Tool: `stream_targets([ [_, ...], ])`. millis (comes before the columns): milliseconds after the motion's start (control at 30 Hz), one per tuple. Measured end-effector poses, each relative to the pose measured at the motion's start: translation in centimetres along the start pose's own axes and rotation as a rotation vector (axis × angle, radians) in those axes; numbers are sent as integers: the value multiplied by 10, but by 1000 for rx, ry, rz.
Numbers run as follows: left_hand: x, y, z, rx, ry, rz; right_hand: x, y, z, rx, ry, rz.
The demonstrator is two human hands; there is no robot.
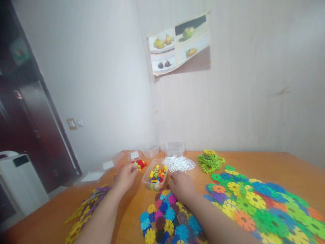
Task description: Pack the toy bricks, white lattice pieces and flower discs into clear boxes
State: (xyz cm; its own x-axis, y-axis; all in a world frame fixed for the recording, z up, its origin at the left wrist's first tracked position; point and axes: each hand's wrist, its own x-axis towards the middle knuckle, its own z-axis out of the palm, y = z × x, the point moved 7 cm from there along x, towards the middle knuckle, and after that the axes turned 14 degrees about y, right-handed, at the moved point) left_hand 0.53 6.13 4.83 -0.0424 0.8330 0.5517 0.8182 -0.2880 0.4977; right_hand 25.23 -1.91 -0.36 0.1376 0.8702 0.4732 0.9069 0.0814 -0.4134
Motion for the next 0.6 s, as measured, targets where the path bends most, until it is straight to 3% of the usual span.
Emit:
stream_targets([
  [100,5,5,-10,-473,90,-78,0,0,-1,-5,6,-1],
  [167,7,-6,-16,-546,149,-157,0,0,-1,-7,12,-4],
  [333,9,-50,-25,-201,214,-254,0,0,0,-6,8,-13],
  [500,4,-53,-8,273,-62,-84,0,0,0,-1,-5,-7],
  [600,-2,-54,-2,346,-131,-66,-1,1,0,0,6,-7],
])
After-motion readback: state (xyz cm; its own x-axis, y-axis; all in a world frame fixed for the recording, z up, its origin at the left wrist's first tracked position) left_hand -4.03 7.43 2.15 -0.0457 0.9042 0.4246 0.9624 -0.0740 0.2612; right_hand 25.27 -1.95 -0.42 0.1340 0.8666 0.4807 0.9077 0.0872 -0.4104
